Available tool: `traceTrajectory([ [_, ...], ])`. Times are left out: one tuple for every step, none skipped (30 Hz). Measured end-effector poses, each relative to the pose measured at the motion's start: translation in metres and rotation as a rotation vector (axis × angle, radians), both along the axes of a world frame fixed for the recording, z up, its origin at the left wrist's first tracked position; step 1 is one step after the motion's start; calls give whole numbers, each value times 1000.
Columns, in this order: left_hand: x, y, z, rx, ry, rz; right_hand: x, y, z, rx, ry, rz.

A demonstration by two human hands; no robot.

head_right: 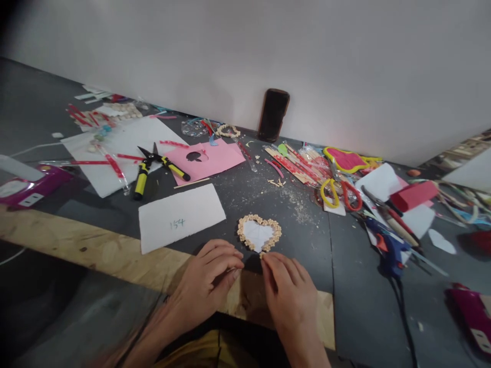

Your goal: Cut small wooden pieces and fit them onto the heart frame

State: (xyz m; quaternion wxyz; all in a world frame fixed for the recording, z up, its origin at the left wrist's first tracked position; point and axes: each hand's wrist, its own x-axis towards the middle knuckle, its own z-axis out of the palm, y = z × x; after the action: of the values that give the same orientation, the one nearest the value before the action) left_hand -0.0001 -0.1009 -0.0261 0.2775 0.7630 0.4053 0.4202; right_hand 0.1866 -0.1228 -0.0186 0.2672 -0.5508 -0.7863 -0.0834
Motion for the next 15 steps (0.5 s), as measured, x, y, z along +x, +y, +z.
traceTrajectory([
  [0, 0, 0, -6, -2, -2, 0, 1, -2, -5, -6, 8],
  [-1, 0, 0, -11, -4, -5, -1, 1, -4, -13, -15, 9],
  [-1, -1, 0, -16, -5, -8, -1, 2, -5, -18, -24, 6],
  [-1, -1, 0, -20, -4, -13, -1, 2, -5, -18, -33, 0],
  [-1, -1, 0, -23, -4, -18, -2, 3, -5, -20, -43, -4],
  [-1, -1, -1, -25, -4, -22, -2, 3, -4, -19, -50, -7],
  [-1, -1, -1, -28, -4, -25, -2, 4, -3, -18, -55, -8],
  [-1, 0, -1, -29, -5, -27, -2, 4, -2, -17, -58, -11],
  [-1, 0, -2, -32, -7, -28, -3, 5, -2, -18, -59, -12],
  [-1, 1, -2, -34, -9, -29, -3, 6, -2, -19, -60, -13],
  [-1, 1, -2, -37, -11, -30, -4, 6, -2, -19, -60, -12],
  [-1, 1, -2, -41, -11, -34, -4, 7, -2, -21, -64, -10],
  [-2, 1, -2, -42, -11, -37, -5, 7, -3, -24, -68, -7],
  [-2, 1, -2, -43, -10, -38, -5, 7, -5, -23, -71, -4],
  [-2, 1, -2, -44, -9, -38, -5, 7, -6, -21, -73, -3],
])
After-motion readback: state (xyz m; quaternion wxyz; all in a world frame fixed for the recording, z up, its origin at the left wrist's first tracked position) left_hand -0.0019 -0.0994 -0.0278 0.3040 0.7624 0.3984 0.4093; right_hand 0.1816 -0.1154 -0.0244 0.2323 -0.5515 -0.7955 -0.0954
